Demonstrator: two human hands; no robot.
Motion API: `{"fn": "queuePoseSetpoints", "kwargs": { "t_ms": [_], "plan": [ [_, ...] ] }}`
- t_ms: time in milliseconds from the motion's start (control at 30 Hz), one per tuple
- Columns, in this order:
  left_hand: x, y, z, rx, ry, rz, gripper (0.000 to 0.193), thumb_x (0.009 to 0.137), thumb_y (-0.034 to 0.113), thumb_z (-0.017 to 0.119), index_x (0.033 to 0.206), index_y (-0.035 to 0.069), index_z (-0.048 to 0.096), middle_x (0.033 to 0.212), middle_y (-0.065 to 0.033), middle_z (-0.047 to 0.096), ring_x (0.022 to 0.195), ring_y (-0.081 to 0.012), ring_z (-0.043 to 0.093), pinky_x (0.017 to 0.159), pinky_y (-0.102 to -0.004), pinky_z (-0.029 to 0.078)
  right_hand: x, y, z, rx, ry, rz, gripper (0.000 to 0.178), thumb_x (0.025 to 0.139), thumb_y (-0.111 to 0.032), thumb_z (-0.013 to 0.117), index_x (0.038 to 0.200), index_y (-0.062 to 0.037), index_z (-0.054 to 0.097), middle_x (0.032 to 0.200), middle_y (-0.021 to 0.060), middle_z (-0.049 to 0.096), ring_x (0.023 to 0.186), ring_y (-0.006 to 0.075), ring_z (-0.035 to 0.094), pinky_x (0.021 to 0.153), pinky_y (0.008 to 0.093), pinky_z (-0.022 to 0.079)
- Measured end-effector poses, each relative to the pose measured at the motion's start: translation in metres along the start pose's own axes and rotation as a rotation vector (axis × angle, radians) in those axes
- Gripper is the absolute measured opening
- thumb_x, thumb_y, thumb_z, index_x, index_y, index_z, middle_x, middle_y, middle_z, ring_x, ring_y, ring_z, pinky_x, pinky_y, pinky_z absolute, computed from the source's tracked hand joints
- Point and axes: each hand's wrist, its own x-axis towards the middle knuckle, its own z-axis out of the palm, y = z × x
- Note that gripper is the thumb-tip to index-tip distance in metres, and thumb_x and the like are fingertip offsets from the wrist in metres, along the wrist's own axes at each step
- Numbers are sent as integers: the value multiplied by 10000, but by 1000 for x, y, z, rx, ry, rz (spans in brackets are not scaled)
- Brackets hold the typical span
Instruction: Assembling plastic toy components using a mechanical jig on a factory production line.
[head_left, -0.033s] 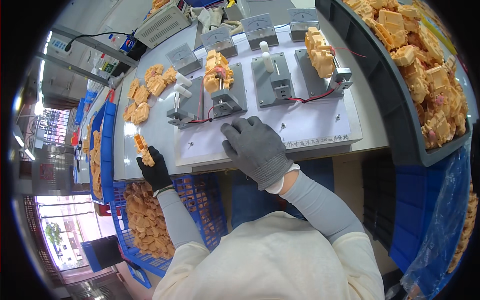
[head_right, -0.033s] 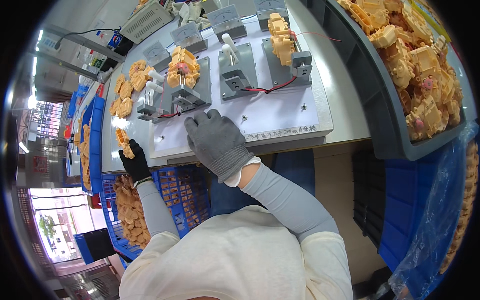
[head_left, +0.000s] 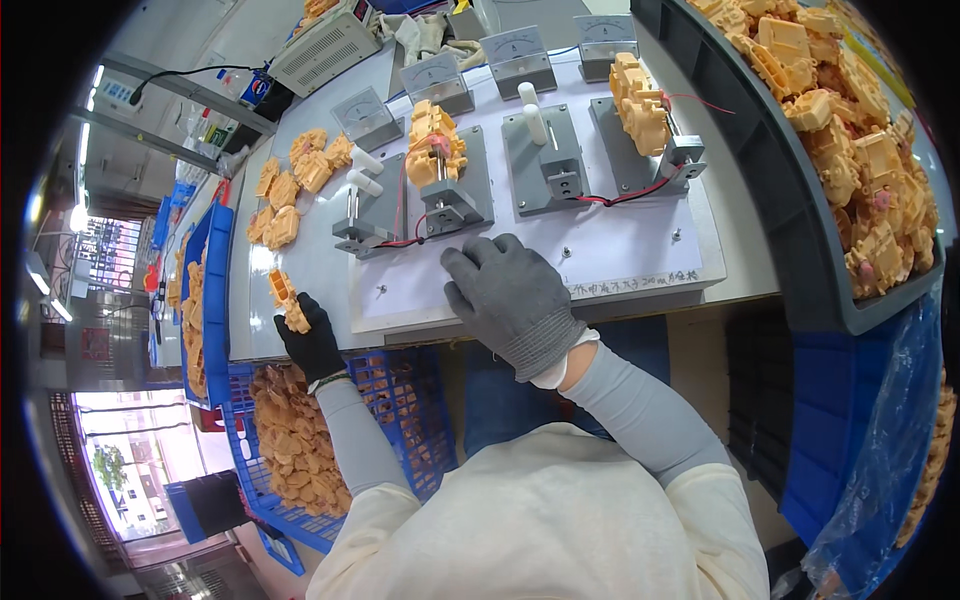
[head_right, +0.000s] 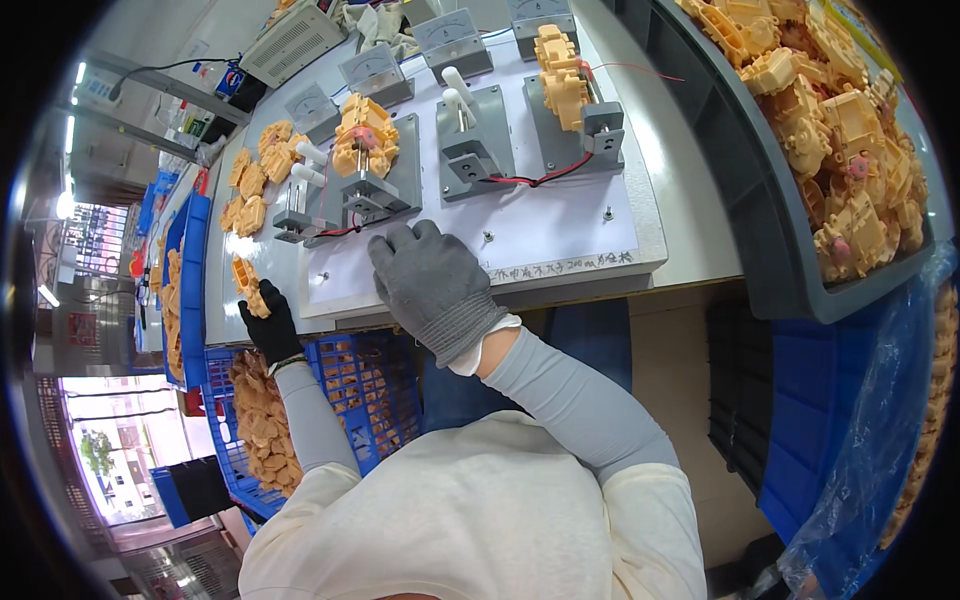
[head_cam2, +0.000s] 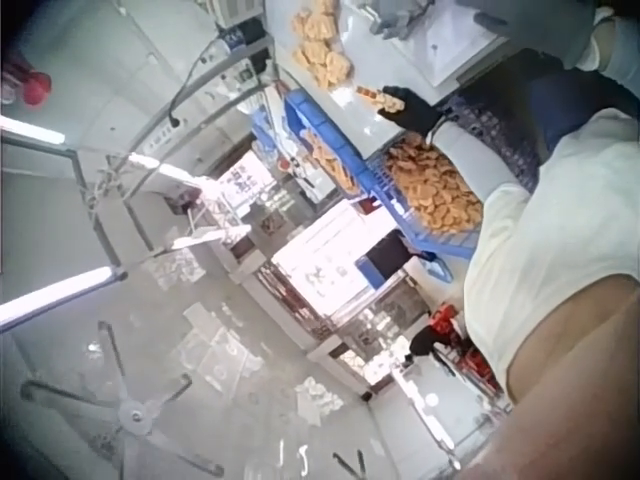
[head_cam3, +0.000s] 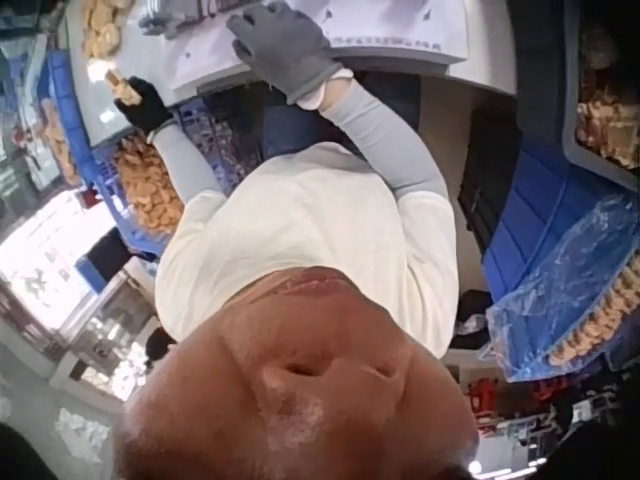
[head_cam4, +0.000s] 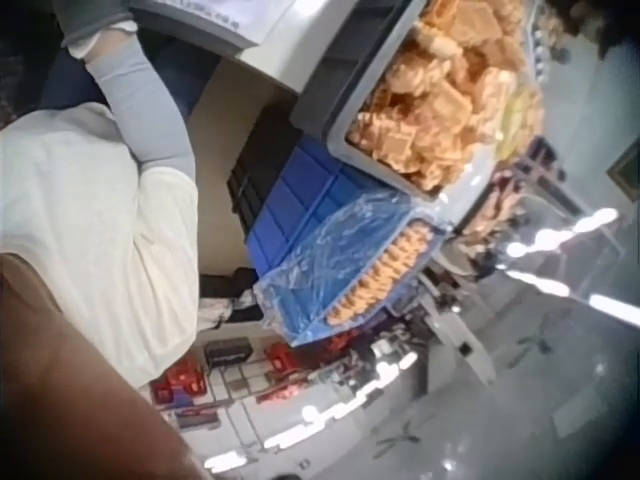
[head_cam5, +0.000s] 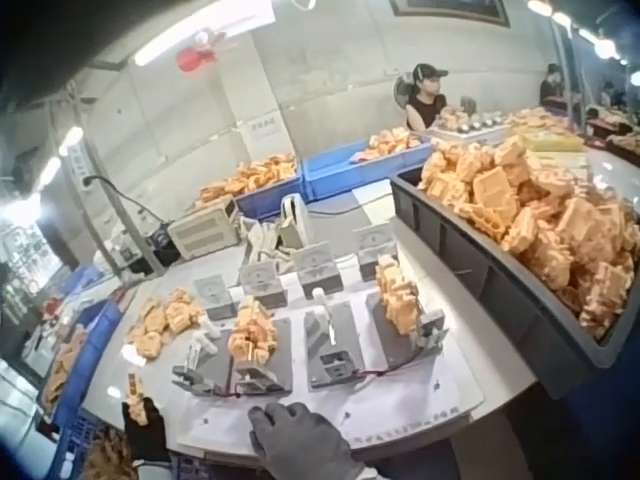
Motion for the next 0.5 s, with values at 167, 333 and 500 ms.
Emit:
{"fn": "queuePoseSetpoints", "kwargs": {
  "t_ms": [167,333,500],
  "plan": [
    [6,20,-22,-339,-91,-98,109,888,150,488,832,64,451,766,-2,436,720,-94,498,618,-209,411,0,1,-1,-18,-22,-28,214,759,-175,602,945,-71,587,851,64,557,774,232,562,628,346,506],
    [4,8,-11,59,71,19,190,864,224,550,861,55,462,780,-13,474,744,-125,525,632,-231,428,0,3,2,-16,-39,-25,209,762,-174,598,943,-70,588,850,65,559,771,232,561,621,346,505],
    [-1,-9,11,-29,292,158,121,861,154,531,816,60,471,725,-27,479,681,-150,533,599,-251,427,1,1,1,-16,-64,-12,214,766,-175,598,955,-75,590,857,65,570,777,237,568,637,346,504]
  ]
}}
